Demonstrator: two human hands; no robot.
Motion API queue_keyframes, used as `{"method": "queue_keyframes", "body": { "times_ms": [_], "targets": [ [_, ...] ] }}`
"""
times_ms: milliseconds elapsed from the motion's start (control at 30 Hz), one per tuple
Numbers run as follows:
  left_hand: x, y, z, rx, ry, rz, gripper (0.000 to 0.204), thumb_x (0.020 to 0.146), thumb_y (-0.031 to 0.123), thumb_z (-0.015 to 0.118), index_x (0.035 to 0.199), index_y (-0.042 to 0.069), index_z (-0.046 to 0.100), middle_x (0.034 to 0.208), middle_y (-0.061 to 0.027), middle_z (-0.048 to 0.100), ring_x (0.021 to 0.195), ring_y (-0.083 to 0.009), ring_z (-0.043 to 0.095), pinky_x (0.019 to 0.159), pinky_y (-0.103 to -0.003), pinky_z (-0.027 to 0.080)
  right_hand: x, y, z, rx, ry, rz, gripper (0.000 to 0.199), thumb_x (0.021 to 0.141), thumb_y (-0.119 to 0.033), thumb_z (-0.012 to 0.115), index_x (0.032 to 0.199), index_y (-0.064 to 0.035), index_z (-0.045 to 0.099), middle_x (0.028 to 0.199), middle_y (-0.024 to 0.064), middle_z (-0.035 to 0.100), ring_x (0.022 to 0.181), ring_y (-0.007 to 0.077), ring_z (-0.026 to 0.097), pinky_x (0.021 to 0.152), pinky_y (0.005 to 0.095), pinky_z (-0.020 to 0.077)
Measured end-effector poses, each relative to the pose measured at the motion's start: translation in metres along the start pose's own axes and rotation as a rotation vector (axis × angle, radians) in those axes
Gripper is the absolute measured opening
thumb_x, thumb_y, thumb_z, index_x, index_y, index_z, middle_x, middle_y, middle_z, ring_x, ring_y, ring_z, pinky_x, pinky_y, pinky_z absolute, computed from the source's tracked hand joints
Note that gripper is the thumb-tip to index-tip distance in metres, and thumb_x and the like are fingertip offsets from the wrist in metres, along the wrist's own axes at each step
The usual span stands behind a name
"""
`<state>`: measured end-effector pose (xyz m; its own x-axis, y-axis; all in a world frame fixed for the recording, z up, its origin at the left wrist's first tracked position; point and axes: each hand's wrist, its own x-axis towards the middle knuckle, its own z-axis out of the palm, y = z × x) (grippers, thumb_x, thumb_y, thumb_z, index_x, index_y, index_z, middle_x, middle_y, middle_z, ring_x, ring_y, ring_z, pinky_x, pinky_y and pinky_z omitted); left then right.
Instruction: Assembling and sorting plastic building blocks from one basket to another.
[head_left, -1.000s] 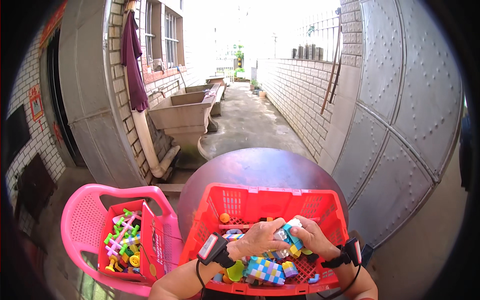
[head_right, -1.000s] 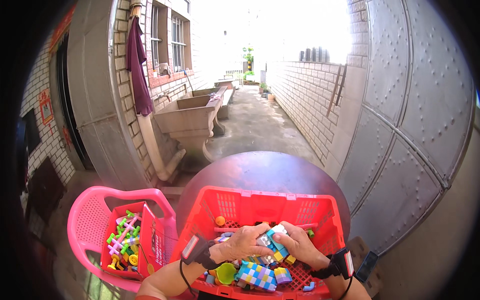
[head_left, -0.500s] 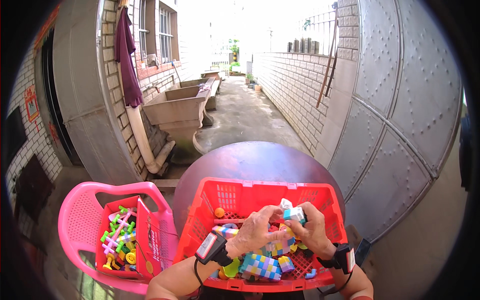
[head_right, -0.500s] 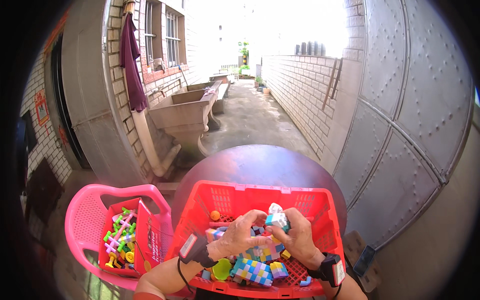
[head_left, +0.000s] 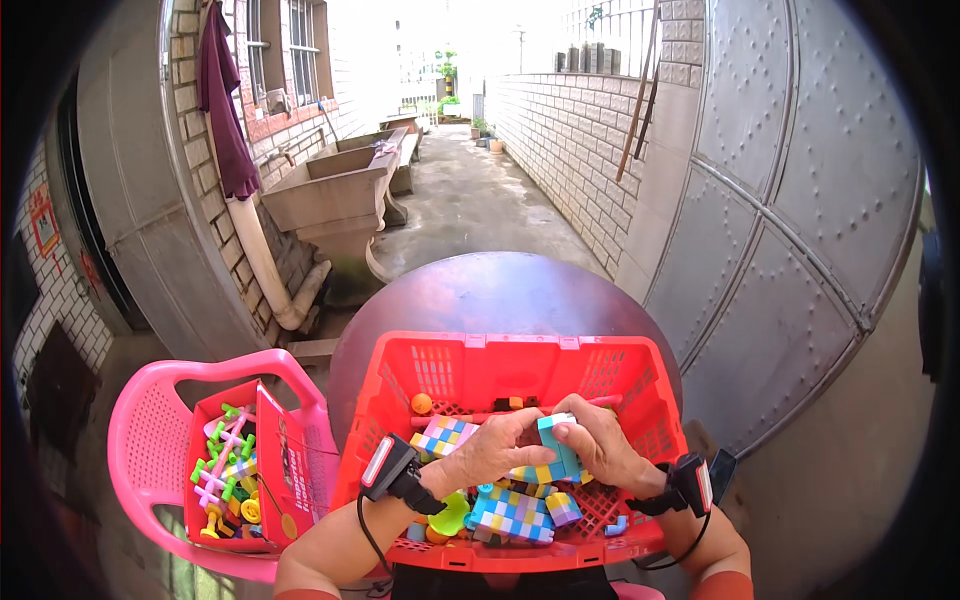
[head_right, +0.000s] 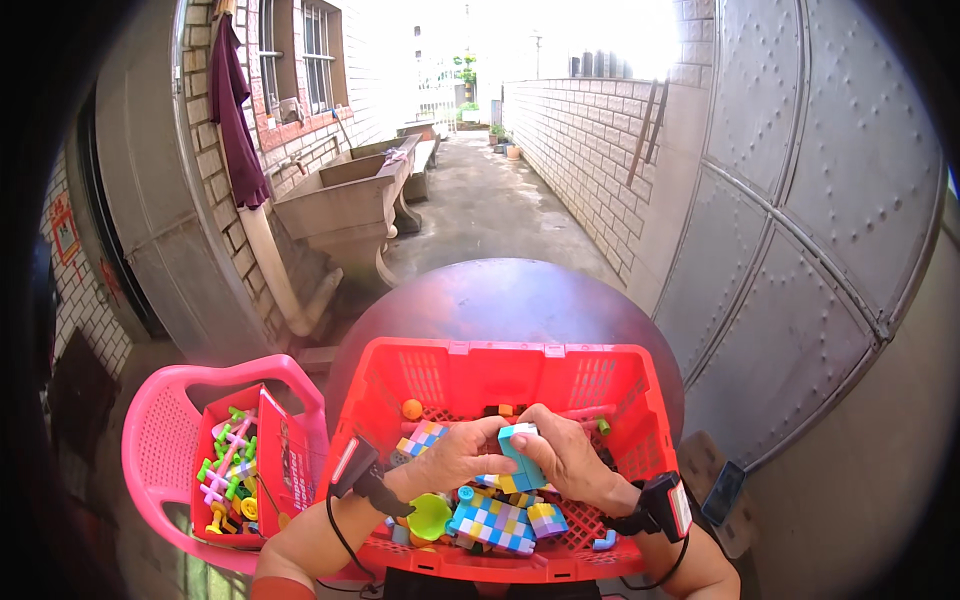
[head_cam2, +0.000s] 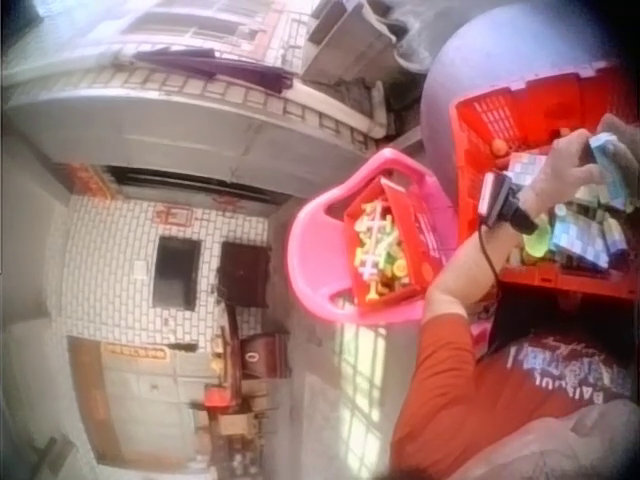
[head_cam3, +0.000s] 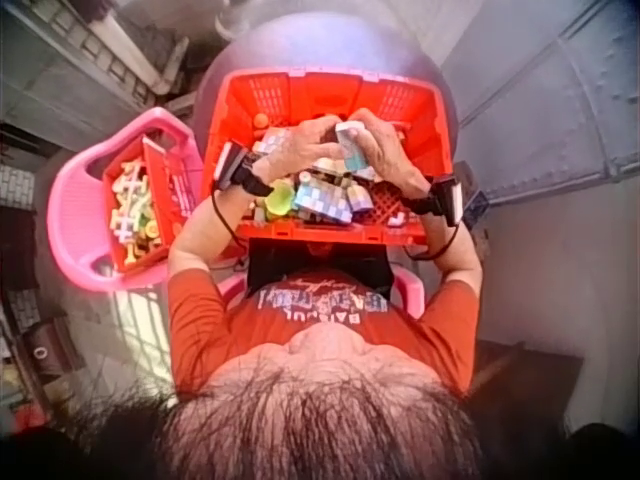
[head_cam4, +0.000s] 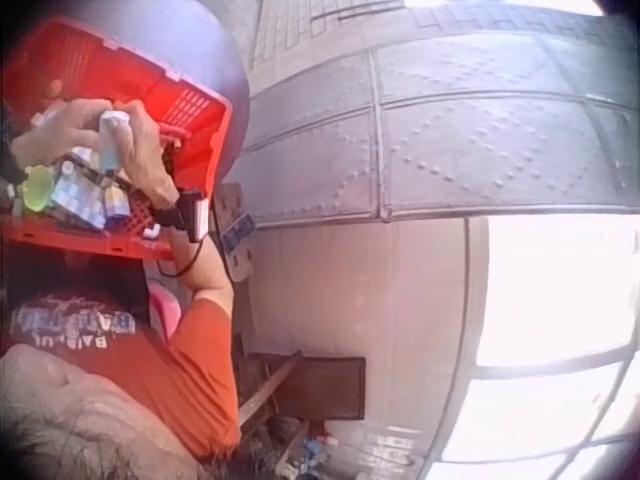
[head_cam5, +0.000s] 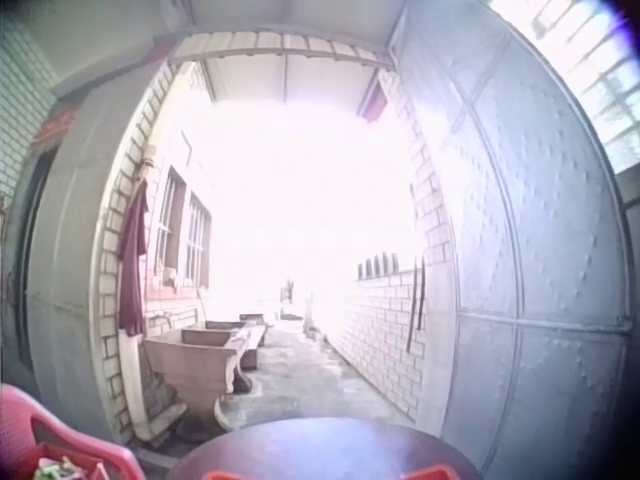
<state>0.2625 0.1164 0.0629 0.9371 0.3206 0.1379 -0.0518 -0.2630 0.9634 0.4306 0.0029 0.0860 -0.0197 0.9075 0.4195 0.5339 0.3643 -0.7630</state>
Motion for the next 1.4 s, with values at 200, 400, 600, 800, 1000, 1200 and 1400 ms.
{"method": "queue_keyframes", "body": {
  "times_ms": [200, 400, 600, 800, 1000, 1200, 1400],
  "targets": [
    [-0.001, 0.007, 0.001, -0.287, -0.060, 0.022, 0.037, 0.087, 0.018, 0.069, 0.115, 0.002, 0.052, 0.099, -0.0030, 0.060, 0.092, -0.0087, 0.057, 0.080, -0.025, 0.048, 0.001, 0.011, -0.008, 0.598, -0.064, 0.349, 0.037, 0.100, -0.038, 0.045, 0.098, -0.0019, 0.052, 0.077, 0.0045, 0.055, 0.074, 0.0092, 0.054, 0.063, 0.0294, 0.0430],
    [0.003, 0.019, -0.007, 0.164, 0.277, -0.082, 0.027, 0.084, 0.011, 0.067, 0.103, 0.002, 0.050, 0.088, -0.0029, 0.062, 0.084, -0.0080, 0.061, 0.077, -0.027, 0.050, 0.005, 0.019, -0.009, 0.084, 0.150, 0.224, 0.020, 0.090, -0.012, 0.062, 0.103, 0.0003, 0.054, 0.083, 0.0057, 0.059, 0.075, 0.0091, 0.058, 0.063, 0.0255, 0.0475],
    [0.000, -0.018, -0.016, -0.228, 0.220, -0.008, 0.027, 0.090, 0.010, 0.063, 0.111, 0.005, 0.046, 0.104, -0.0024, 0.056, 0.100, -0.0087, 0.056, 0.086, -0.026, 0.048, 0.005, 0.028, -0.011, 0.142, 0.112, 0.194, 0.030, 0.090, -0.023, 0.062, 0.106, 0.0015, 0.056, 0.095, 0.0119, 0.063, 0.087, 0.0150, 0.064, 0.073, 0.0293, 0.0515],
    [-0.001, -0.016, -0.003, -0.295, 0.135, -0.035, 0.026, 0.091, 0.012, 0.063, 0.110, 0.005, 0.047, 0.102, -0.0021, 0.056, 0.099, -0.0082, 0.055, 0.087, -0.027, 0.046, 0.000, 0.016, -0.002, 0.048, -0.158, 0.193, 0.041, 0.092, -0.040, 0.061, 0.100, -0.0001, 0.055, 0.085, 0.0085, 0.057, 0.075, 0.0140, 0.058, 0.065, 0.0293, 0.0495],
    [-0.005, -0.007, -0.009, -0.574, 0.012, -0.006, 0.029, 0.092, 0.020, 0.063, 0.112, 0.006, 0.047, 0.100, -0.0007, 0.055, 0.096, -0.0072, 0.054, 0.085, -0.025, 0.046, 0.000, 0.014, -0.008, 0.469, -0.242, 0.325, 0.031, 0.097, -0.033, 0.055, 0.104, -0.0021, 0.054, 0.092, 0.0052, 0.057, 0.085, 0.0100, 0.054, 0.073, 0.0262, 0.0446],
    [0.002, -0.002, -0.020, -0.492, 0.133, 0.027, 0.037, 0.088, 0.020, 0.067, 0.115, 0.004, 0.047, 0.101, -0.0039, 0.058, 0.099, -0.0137, 0.059, 0.087, -0.029, 0.048, 0.005, 0.011, -0.016, 0.392, -0.113, 0.385, 0.030, 0.091, -0.029, 0.064, 0.099, -0.0006, 0.058, 0.087, 0.0022, 0.060, 0.083, 0.0085, 0.055, 0.073, 0.0249, 0.0454],
    [0.002, -0.014, -0.004, 0.210, 0.247, 0.126, 0.052, 0.081, 0.030, 0.074, 0.120, 0.004, 0.052, 0.101, -0.0105, 0.061, 0.095, -0.0198, 0.062, 0.084, -0.033, 0.050, 0.002, 0.022, -0.006, 0.360, 0.021, 0.393, 0.029, 0.083, -0.021, 0.075, 0.096, -0.0004, 0.059, 0.081, 0.0016, 0.063, 0.076, 0.0070, 0.060, 0.064, 0.0235, 0.0478]
  ]
}}
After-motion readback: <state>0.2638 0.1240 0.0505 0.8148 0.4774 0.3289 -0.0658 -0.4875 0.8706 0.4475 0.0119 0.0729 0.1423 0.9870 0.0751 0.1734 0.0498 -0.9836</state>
